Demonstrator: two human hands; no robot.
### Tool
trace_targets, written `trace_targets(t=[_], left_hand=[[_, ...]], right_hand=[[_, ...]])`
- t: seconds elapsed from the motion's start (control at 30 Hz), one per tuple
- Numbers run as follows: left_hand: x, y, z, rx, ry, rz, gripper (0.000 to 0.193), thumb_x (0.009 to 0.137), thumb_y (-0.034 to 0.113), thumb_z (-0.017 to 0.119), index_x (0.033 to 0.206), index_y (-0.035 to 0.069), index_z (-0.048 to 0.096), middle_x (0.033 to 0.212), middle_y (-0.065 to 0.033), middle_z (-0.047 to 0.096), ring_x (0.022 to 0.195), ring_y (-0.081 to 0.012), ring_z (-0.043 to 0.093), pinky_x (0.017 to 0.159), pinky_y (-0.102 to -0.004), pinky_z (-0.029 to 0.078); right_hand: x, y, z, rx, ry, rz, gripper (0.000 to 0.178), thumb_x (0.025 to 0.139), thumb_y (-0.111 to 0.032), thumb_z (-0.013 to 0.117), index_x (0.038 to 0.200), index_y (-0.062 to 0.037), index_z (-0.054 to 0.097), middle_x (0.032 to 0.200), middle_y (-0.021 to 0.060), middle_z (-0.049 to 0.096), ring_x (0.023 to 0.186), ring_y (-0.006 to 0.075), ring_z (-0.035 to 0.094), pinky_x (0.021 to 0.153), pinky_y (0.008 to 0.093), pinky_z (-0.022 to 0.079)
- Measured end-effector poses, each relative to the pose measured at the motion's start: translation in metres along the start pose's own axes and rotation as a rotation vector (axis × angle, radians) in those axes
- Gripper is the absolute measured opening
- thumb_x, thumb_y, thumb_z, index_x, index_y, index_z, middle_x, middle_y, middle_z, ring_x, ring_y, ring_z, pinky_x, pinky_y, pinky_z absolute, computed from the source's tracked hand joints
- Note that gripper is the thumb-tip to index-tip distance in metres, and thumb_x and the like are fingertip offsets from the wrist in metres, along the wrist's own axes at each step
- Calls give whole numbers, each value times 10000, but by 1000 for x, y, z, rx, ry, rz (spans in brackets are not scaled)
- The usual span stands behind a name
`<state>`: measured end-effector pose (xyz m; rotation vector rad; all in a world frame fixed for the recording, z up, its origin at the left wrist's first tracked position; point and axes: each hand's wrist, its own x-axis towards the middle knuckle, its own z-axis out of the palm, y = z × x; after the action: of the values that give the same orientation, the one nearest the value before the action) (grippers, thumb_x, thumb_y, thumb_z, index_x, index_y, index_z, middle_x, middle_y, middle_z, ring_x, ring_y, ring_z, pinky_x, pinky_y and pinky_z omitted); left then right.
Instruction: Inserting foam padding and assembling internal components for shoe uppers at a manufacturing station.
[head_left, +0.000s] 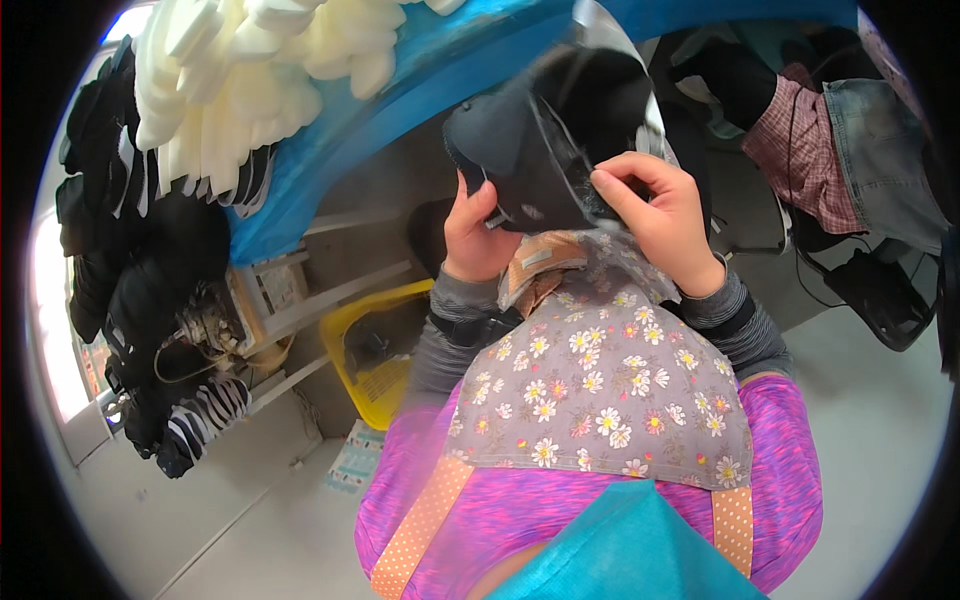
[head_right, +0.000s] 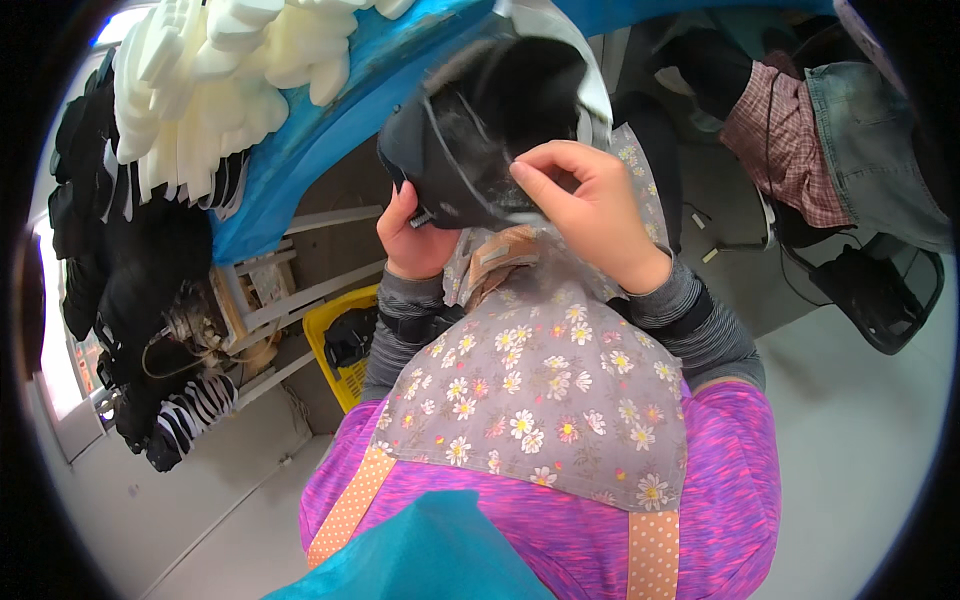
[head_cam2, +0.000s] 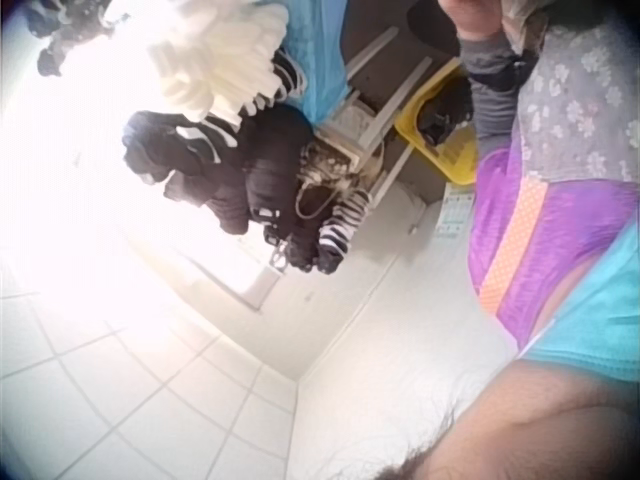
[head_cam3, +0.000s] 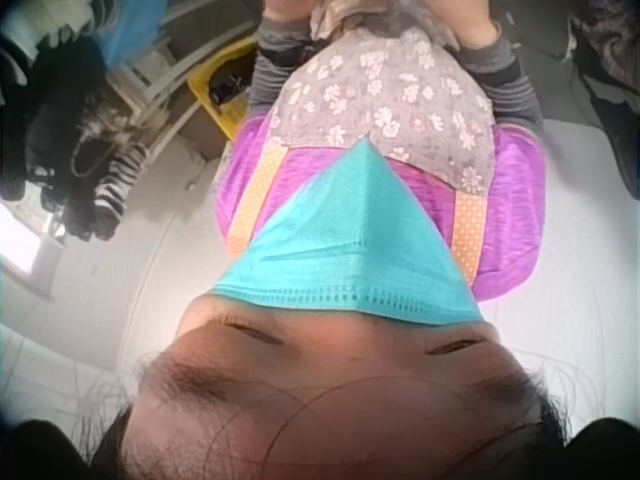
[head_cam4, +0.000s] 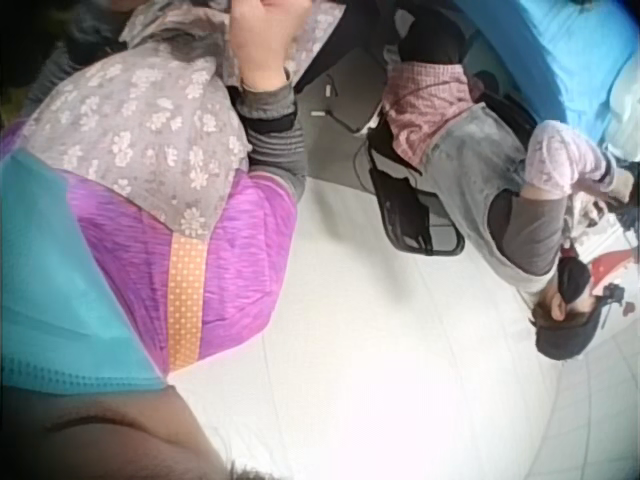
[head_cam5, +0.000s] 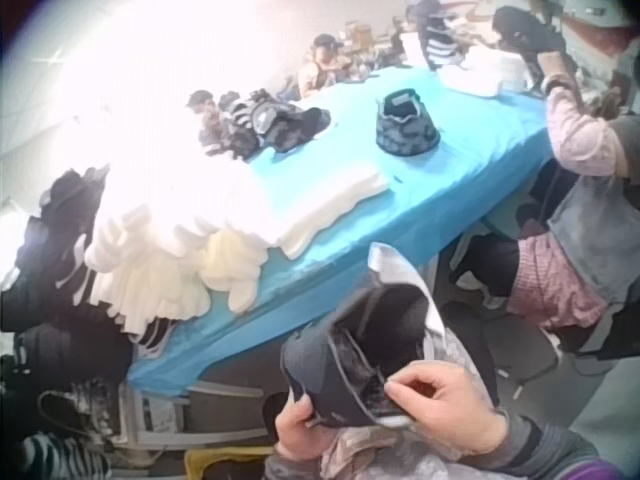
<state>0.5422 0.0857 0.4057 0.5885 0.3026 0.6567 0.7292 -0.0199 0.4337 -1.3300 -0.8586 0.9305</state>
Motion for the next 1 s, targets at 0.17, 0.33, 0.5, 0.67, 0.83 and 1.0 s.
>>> trace_targets(t=[0.17,0.33,0.5,0.67,0.83,1.0], left_hand=[[2,-6,-2,-158,54,71,603,952,161,525,1507,159,287,1452,-104,453,1327,-308,466,1100,-489,387],[-2,-8,-12,-159,33,62,631,930,150,545,1505,146,285,1446,-116,455,1322,-312,471,1101,-483,390],[-3,-14,-9,-75,-21,75,647,913,136,554,1501,124,285,1438,-122,464,1314,-314,478,1103,-473,389],[0,-11,-4,-78,-2,77,608,936,152,524,1499,126,293,1443,-113,461,1313,-298,481,1101,-463,392],[3,-19,-8,-192,36,26,546,981,161,467,1498,123,297,1441,-87,470,1313,-278,483,1099,-455,398],[0,-28,-7,-101,139,-195,468,1016,248,461,1449,96,370,1371,-72,524,1252,-238,524,1062,-417,421]], right_hand=[[5,18,-8,-61,-7,-402,72,882,-26,684,941,14,693,861,24,673,750,72,581,661,230,450],[4,-6,-14,-23,-218,-76,122,882,-119,711,886,-5,670,779,-11,623,710,34,524,632,221,424],[15,-17,-9,-102,-240,224,201,861,-172,743,844,2,643,679,-27,562,636,28,479,565,217,390],[6,-8,-1,-171,-134,6,190,871,-130,732,835,41,659,665,4,573,626,39,483,544,234,378],[4,-5,1,-166,-85,-165,157,871,-96,726,871,53,675,707,30,612,629,63,503,557,243,398],[8,2,-11,-346,-195,30,135,876,-64,659,880,70,643,690,143,594,607,117,537,568,290,430]])
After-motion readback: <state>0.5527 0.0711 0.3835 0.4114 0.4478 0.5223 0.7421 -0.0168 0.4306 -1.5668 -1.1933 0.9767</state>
